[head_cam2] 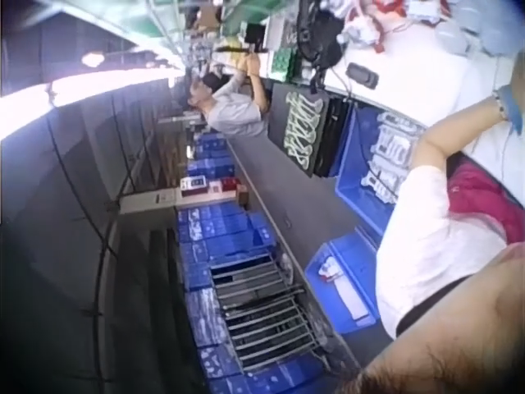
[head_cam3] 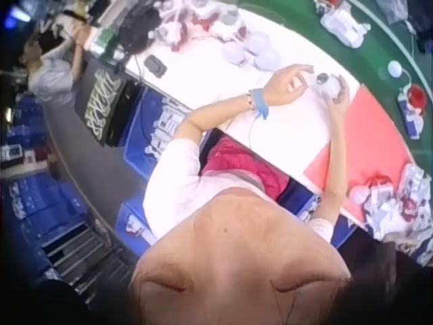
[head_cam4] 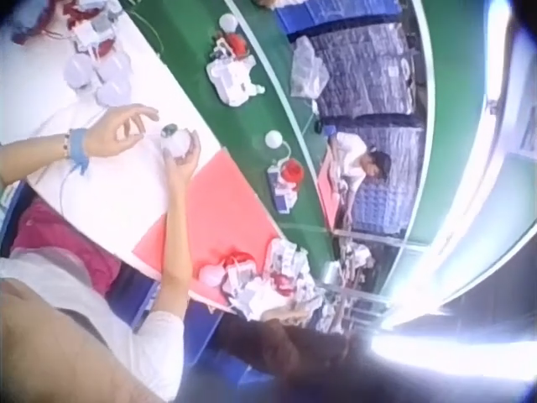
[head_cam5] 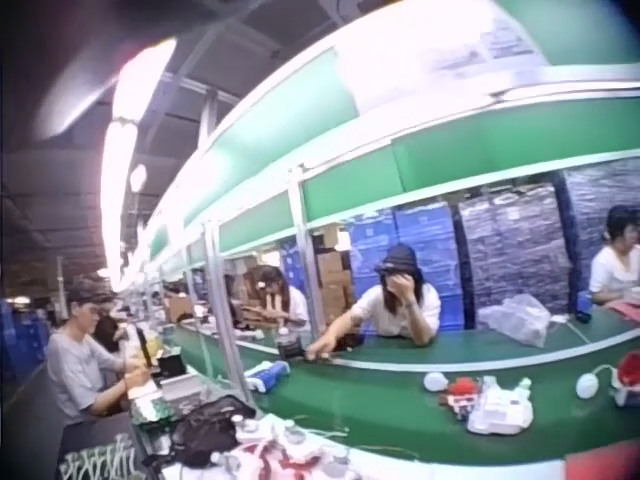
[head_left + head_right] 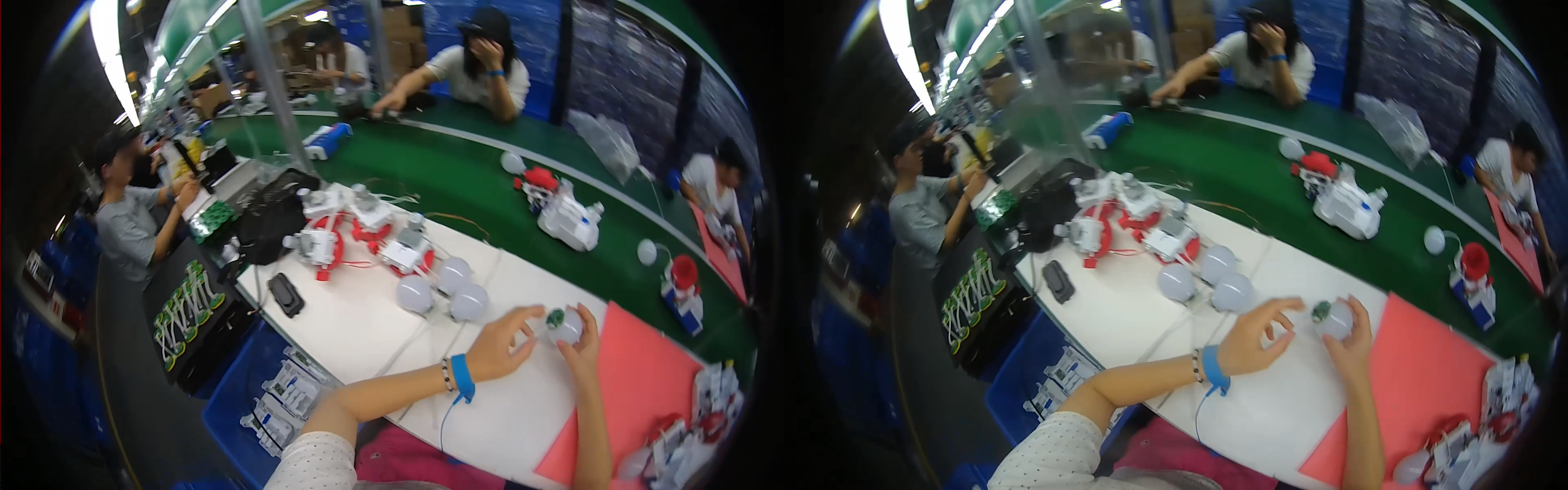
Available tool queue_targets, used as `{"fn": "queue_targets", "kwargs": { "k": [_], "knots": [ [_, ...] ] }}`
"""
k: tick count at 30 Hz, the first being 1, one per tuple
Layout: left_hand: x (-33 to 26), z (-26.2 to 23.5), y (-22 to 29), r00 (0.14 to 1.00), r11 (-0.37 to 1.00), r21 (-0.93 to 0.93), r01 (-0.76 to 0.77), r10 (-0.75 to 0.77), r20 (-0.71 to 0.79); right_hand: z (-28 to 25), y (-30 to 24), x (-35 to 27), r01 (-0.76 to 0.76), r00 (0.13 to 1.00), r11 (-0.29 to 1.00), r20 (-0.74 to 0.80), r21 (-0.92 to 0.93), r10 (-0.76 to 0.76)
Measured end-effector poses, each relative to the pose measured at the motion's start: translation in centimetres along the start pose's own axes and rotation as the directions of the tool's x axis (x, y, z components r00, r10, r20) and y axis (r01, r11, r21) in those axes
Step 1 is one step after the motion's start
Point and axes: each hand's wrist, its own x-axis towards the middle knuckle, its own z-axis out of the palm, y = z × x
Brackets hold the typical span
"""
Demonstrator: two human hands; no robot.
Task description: Assembling LED light fixtures and connecting wiring on an assembly line.
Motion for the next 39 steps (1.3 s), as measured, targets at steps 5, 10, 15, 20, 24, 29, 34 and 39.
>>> {"fn": "queue_targets", "kwargs": {
  "k": [5,10,15,20,24,29,34,39],
  "knots": [
    [-0.7,2.1,-2.6,0.933,0.857,-0.395,0.331,-0.360,0.001,-1.2,1.4,1.1,0.112,0.988,0.971,-0.083,-0.212,-0.132],
    [-0.5,2.2,-4.1,0.867,0.801,-0.346,0.488,-0.400,0.297,-0.6,1.6,1.3,-0.013,0.970,0.999,-0.240,0.042,0.022],
    [-1.0,3.0,-4.1,0.840,0.766,-0.378,0.520,-0.380,0.387,-0.7,0.1,0.9,-0.109,0.921,0.994,-0.374,0.024,0.110],
    [-1.7,3.2,-3.4,0.849,0.832,-0.264,0.488,-0.383,0.363,0.3,-0.2,0.3,-0.182,0.925,0.977,-0.318,0.114,0.210],
    [-1.9,3.5,-3.5,0.877,0.860,-0.244,0.449,-0.372,0.304,1.8,-1.0,-1.5,-0.148,0.989,0.988,-0.019,-0.045,0.148],
    [-2.8,3.4,-5.1,0.922,0.942,-0.127,0.310,-0.265,0.282,4.8,-0.8,-2.2,-0.389,0.900,0.921,0.218,0.014,0.377],
    [-2.0,3.7,-4.2,0.894,0.953,-0.024,0.301,-0.274,0.354,2.5,-1.5,-1.3,-0.577,0.816,0.777,0.215,0.251,0.536],
    [-1.4,3.2,-3.5,0.868,0.898,-0.146,0.415,-0.342,0.361,0.4,-0.4,0.4,-0.285,0.851,0.801,-0.245,0.526,0.464]
  ]
}}
